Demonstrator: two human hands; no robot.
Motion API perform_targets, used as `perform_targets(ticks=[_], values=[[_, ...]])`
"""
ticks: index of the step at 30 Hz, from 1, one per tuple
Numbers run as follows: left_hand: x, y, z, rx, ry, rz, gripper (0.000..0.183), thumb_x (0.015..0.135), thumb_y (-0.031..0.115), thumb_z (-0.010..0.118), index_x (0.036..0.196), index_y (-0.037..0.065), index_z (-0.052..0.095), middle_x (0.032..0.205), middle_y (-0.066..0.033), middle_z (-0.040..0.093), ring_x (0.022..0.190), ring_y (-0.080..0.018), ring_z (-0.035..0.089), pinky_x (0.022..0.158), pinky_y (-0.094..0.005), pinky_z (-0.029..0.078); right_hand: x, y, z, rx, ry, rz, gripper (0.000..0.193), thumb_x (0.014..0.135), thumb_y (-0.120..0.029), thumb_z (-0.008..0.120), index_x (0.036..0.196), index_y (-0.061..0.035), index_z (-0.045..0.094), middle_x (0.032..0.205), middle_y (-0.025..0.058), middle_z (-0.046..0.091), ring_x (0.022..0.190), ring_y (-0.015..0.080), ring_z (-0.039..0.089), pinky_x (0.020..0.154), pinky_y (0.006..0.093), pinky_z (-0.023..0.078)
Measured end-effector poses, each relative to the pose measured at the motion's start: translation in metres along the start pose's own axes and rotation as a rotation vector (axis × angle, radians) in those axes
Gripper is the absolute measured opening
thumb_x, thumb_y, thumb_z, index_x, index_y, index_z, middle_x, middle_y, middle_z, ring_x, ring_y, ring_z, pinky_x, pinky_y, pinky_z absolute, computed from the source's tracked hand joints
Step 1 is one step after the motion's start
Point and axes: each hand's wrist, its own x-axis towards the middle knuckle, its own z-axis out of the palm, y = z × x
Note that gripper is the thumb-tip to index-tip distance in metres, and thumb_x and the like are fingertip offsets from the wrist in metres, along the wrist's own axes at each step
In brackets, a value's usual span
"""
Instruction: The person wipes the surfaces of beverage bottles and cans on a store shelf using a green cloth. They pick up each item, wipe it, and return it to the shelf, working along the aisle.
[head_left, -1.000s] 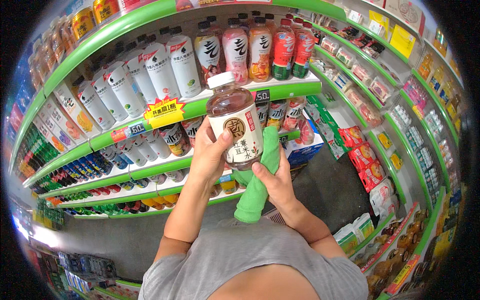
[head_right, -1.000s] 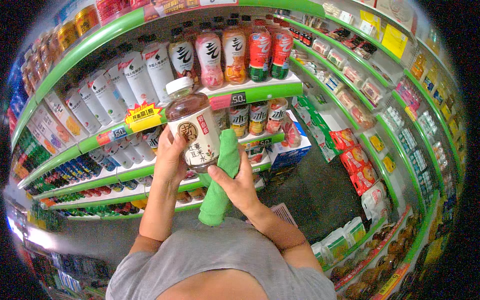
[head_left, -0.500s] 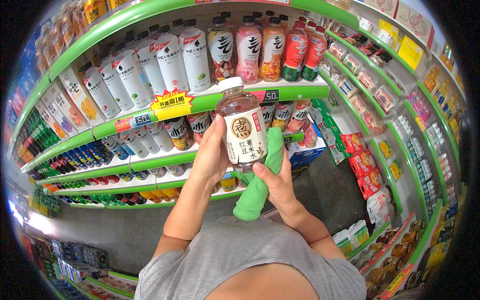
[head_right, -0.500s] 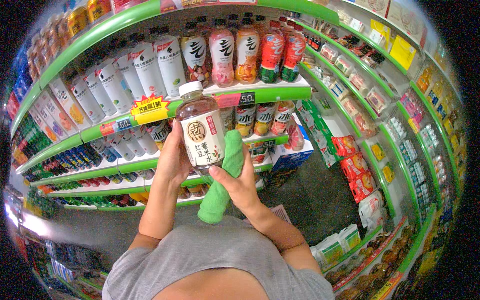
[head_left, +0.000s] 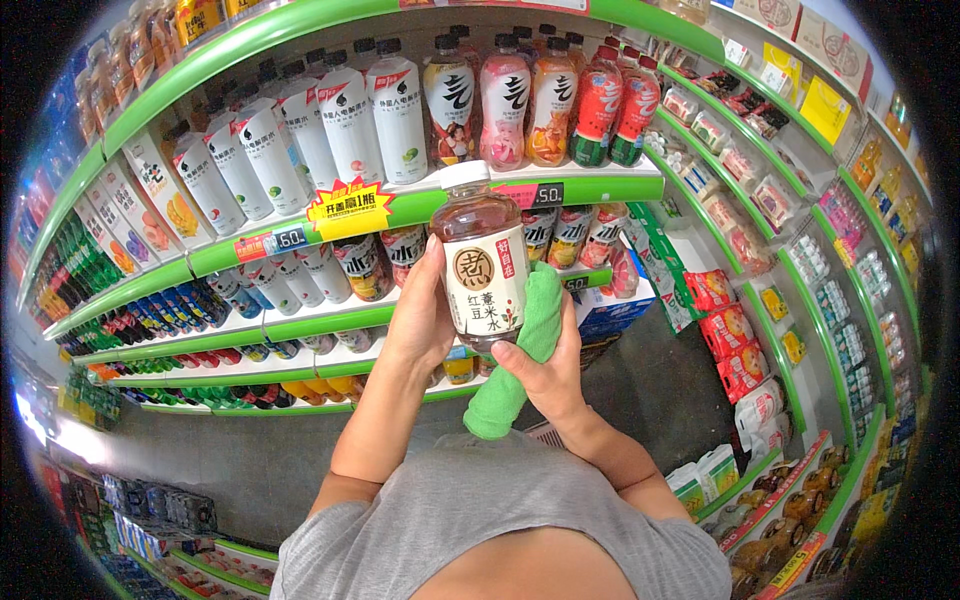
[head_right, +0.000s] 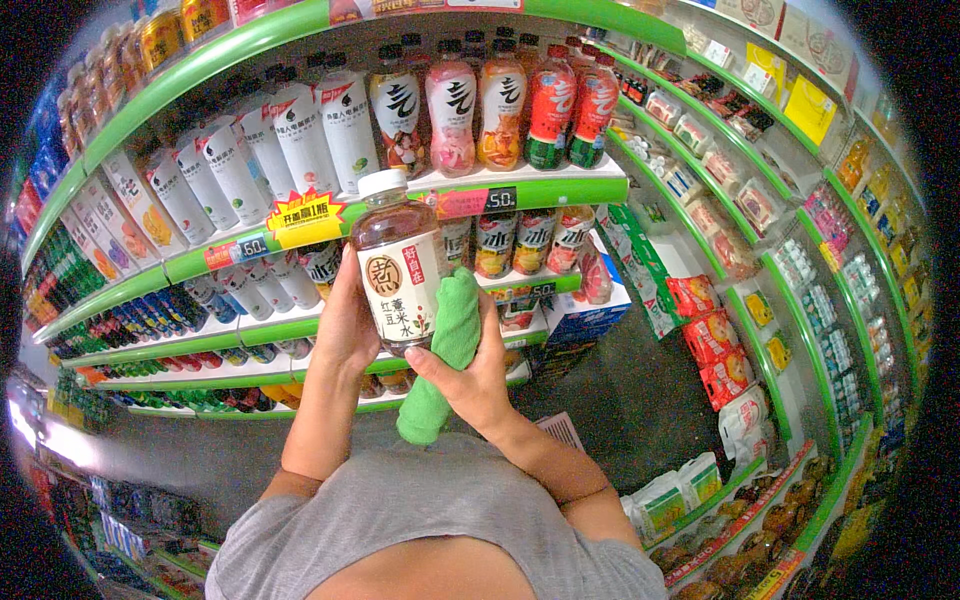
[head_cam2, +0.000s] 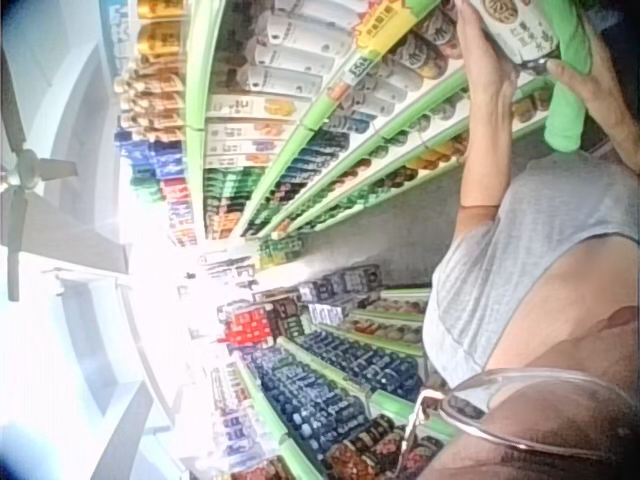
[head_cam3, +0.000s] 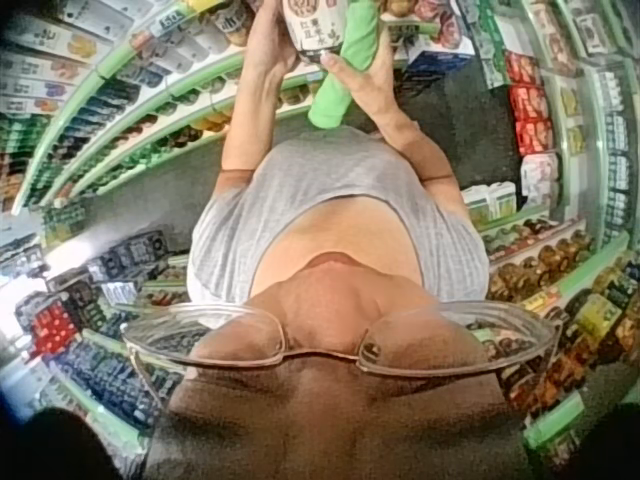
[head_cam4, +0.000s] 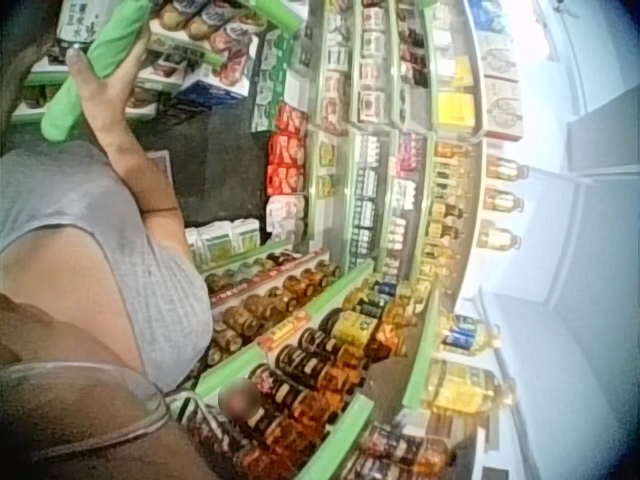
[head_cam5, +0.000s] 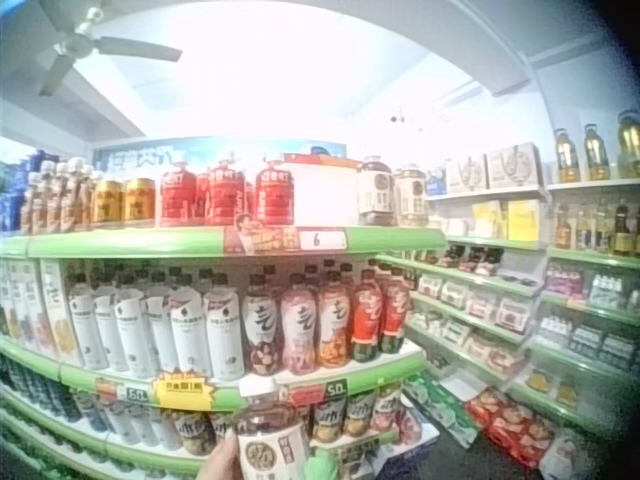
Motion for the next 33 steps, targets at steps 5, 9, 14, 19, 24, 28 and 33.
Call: perform_targets(ticks=[5,9,14,19,24,28,33], values=[[-0.003,0.003,0.005,0.009,0.037,0.008,0.04,0.097,0.033,0.041,0.125,0.006,0.047,0.121,-0.0071,0.055,0.11,-0.0168,0.053,0.095,-0.034,0.042,-0.001,0.003,0.0,0.001,0.001,-0.011,0.08,0.07,-0.013,0.077,0.132,-0.0008,0.028,0.12,0.0103,0.045,0.112,0.0182,0.045,0.097,0.0331,0.037],[-0.004,0.001,0.005,0.013,0.029,0.023,0.04,0.097,0.033,0.041,0.125,0.006,0.047,0.121,-0.0072,0.055,0.109,-0.017,0.053,0.095,-0.0338,0.042,-0.002,0.006,-0.003,0.003,-0.014,-0.007,0.077,0.072,-0.012,0.076,0.132,-0.001,0.029,0.122,0.0098,0.045,0.112,0.0179,0.045,0.096,0.0328,0.038],[-0.006,0.002,0.01,0.079,0.031,0.039,0.042,0.097,0.036,0.041,0.125,0.005,0.047,0.12,-0.0078,0.056,0.109,-0.017,0.053,0.094,-0.0336,0.042,-0.002,0.009,-0.006,0.085,-0.007,0.06,0.074,0.073,-0.01,0.074,0.132,-0.0016,0.03,0.12,0.0086,0.046,0.111,0.017,0.047,0.096,0.0324,0.038],[-0.009,0.004,0.01,0.114,0.033,0.031,0.046,0.095,0.039,0.043,0.125,0.003,0.047,0.119,-0.0082,0.056,0.108,-0.0164,0.053,0.093,-0.0321,0.042,-0.003,0.013,-0.005,0.135,0.012,0.084,0.073,0.073,-0.012,0.074,0.131,-0.0014,0.031,0.119,0.0083,0.048,0.108,0.0165,0.048,0.095,0.0321,0.039],[-0.01,0.003,0.01,0.124,0.035,0.021,0.046,0.095,0.038,0.044,0.124,0.003,0.046,0.118,-0.0084,0.056,0.107,-0.0163,0.054,0.093,-0.0318,0.043,-0.003,0.012,-0.005,0.154,0.013,0.118,0.072,0.073,-0.013,0.074,0.131,-0.0014,0.032,0.118,0.0084,0.048,0.108,0.0165,0.048,0.094,0.0324,0.039],[-0.012,0.004,0.008,0.106,-0.025,0.019,0.041,0.094,0.029,0.049,0.124,0.002,0.045,0.116,-0.0091,0.057,0.107,-0.0162,0.054,0.093,-0.0319,0.043,-0.003,0.011,-0.006,0.2,0.032,0.154,0.069,0.074,-0.011,0.07,0.131,-0.0017,0.033,0.118,0.0087,0.048,0.108,0.0165,0.048,0.095,0.0328,0.039],[-0.012,0.009,0.007,0.14,-0.111,-0.015,0.054,0.077,0.006,0.066,0.125,0.001,0.043,0.116,-0.0085,0.056,0.107,-0.0181,0.054,0.093,-0.0327,0.042,-0.002,0.014,-0.008,0.271,0.036,0.174,0.065,0.075,-0.013,0.066,0.13,-0.0023,0.034,0.117,0.0088,0.048,0.108,0.0168,0.047,0.095,0.0327,0.038]])
